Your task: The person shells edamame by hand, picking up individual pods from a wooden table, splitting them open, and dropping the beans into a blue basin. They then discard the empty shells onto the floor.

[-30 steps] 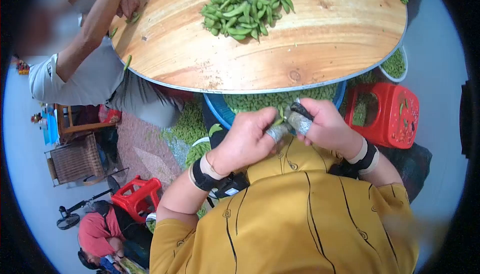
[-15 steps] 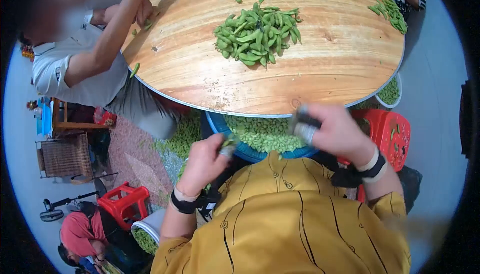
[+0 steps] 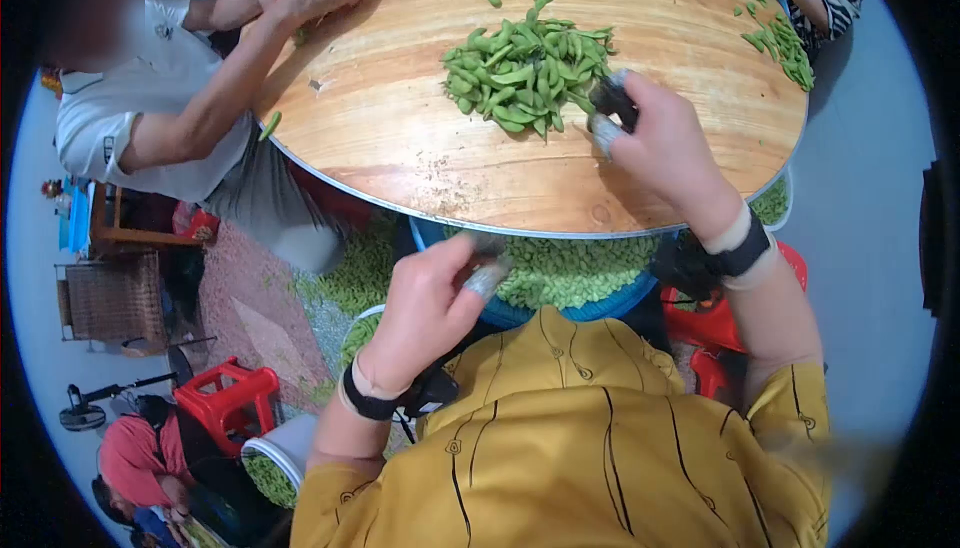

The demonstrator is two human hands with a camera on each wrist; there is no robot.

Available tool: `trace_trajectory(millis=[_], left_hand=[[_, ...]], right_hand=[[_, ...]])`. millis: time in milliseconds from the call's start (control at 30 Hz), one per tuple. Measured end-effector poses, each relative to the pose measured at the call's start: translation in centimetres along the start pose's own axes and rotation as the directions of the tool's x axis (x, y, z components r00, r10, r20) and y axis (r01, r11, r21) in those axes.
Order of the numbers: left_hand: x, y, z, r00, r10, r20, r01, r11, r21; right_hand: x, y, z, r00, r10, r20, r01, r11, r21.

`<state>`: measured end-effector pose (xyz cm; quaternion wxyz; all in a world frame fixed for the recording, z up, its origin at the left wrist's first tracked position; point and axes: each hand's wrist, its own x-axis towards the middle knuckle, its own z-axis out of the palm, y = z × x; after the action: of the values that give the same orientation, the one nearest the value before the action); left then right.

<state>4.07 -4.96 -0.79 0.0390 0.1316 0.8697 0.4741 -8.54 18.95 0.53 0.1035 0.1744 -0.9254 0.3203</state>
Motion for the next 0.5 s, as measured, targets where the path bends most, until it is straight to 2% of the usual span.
trace_trajectory(millis=[33,100,167,200,233,267,300,333,367,400,433,467,500], left_hand=[[1.0,0.4,0.3,0.998,0.062,-0.002,-0.062,0.995,-0.074],[3.2,2.1,1.1,0.979,0.148,-0.143,-0.150,0.989,-0.005],[5.8,2.4,2.1,0.875,0.380,-0.301,-0.360,0.925,0.121],[6.5,2.6,2.0,0.876,0.373,-0.307,-0.355,0.928,0.116],[7.0,3.1,1.7,0.974,0.208,-0.086,-0.211,0.977,-0.031],[7.3,3.4,1.7,0.985,0.053,0.163,-0.030,0.990,-0.140],[7.3,3.5,2.0,0.986,0.050,0.161,-0.027,0.989,-0.142],[7.4,3.5,2.2,0.958,-0.045,0.284,0.143,0.931,-0.336],[7.5,3.5,2.4,0.902,-0.106,0.419,0.323,0.811,-0.489],[7.4,3.5,2.6,0.902,-0.133,0.410,0.361,0.752,-0.551],[7.2,3.5,2.8,0.900,-0.138,0.414,0.367,0.753,-0.546],[7.0,3.5,3.1,0.915,-0.174,0.364,0.373,0.710,-0.597],[6.8,3.4,3.3,0.925,-0.215,0.313,0.373,0.664,-0.648]], right_hand=[[-0.6,-0.3,-0.6,1.000,-0.003,0.012,0.003,1.000,-0.004],[-2.0,-1.5,-2.3,0.996,0.001,0.084,-0.012,0.991,0.130],[-3.4,-2.1,-3.0,0.992,-0.030,0.126,0.008,0.985,0.172],[-3.9,-2.3,-3.3,0.982,-0.166,0.087,0.154,0.980,0.129],[-4.5,-2.5,-3.5,0.952,-0.300,0.053,0.295,0.952,0.082],[-4.9,-2.5,-4.0,0.922,-0.377,0.086,0.375,0.926,0.035],[-5.1,-2.2,-4.0,0.921,-0.378,0.090,0.376,0.926,0.036],[-5.3,-1.9,-3.9,0.923,-0.379,0.071,0.376,0.925,0.054],[-5.6,-1.7,-3.8,0.924,-0.378,0.051,0.374,0.925,0.072],[-6.0,-2.1,-3.7,0.988,-0.151,0.035,0.140,0.966,0.219],[-6.3,-2.0,-3.5,0.989,-0.146,0.034,0.135,0.965,0.225],[-6.6,-1.9,-3.3,0.983,0.115,0.144,-0.165,0.894,0.416],[-7.0,-1.8,-3.2,0.893,0.333,0.302,-0.449,0.707,0.546]])
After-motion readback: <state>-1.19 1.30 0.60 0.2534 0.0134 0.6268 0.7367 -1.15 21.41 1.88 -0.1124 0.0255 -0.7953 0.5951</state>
